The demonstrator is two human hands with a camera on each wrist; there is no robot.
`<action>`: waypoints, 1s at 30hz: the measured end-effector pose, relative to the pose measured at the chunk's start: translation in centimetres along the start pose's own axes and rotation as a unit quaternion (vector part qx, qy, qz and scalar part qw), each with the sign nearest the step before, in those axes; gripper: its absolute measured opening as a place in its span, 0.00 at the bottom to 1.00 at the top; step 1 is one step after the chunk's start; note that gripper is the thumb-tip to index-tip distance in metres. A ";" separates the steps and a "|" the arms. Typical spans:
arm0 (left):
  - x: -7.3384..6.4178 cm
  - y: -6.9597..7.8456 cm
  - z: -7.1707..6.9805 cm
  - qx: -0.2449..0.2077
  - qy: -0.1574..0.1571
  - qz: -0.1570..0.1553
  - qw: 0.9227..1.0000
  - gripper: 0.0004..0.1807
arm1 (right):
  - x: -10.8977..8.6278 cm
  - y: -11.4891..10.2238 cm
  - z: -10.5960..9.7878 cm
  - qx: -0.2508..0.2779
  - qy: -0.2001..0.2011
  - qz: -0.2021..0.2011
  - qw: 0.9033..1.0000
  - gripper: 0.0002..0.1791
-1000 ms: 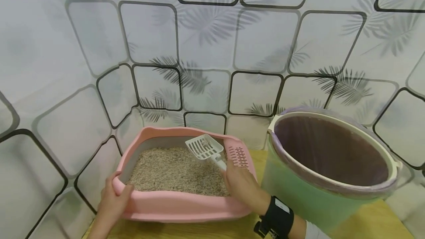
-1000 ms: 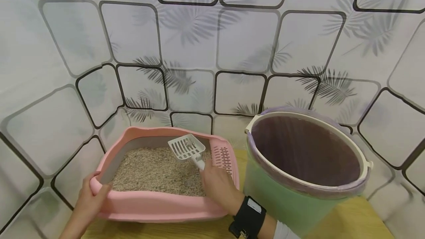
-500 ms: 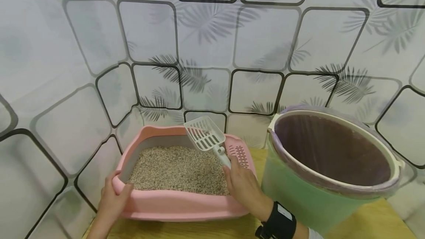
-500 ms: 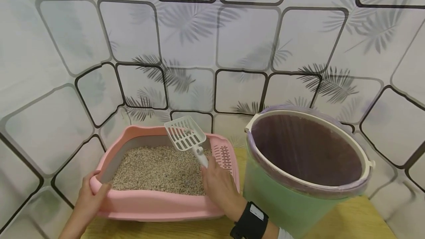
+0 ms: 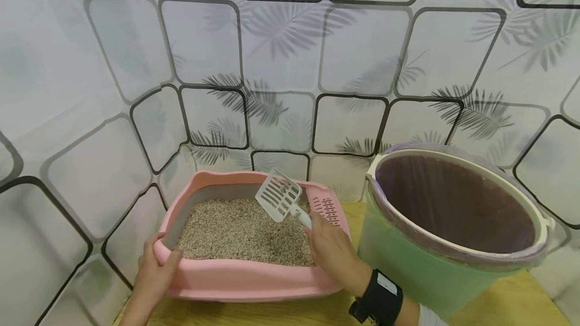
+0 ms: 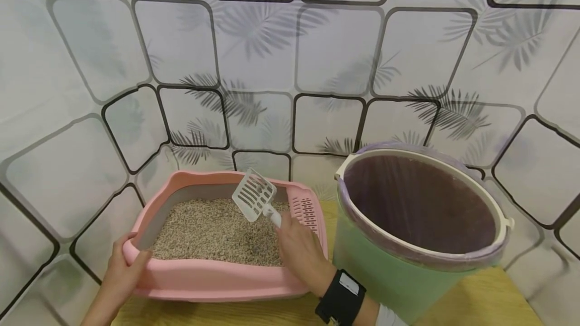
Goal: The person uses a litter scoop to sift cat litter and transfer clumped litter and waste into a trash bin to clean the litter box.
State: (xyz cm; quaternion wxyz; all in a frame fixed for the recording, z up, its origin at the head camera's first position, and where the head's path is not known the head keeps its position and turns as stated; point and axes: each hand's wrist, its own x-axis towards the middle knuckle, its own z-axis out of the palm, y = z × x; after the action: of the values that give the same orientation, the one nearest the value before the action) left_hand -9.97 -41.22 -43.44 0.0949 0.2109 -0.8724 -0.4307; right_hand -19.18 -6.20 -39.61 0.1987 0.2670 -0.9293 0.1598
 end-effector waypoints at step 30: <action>-0.2 0.1 0.1 -0.006 0.019 0.009 1.000 0.37 | -0.8 -1.4 -0.9 0.310 -0.157 0.081 0.934 0.14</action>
State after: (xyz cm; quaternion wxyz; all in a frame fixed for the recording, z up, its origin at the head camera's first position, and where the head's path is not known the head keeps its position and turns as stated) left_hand -9.87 -41.07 -43.40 0.1169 0.2103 -0.8696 -0.4312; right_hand -17.52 -6.61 -38.90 -0.0560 0.2607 -0.8713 0.4121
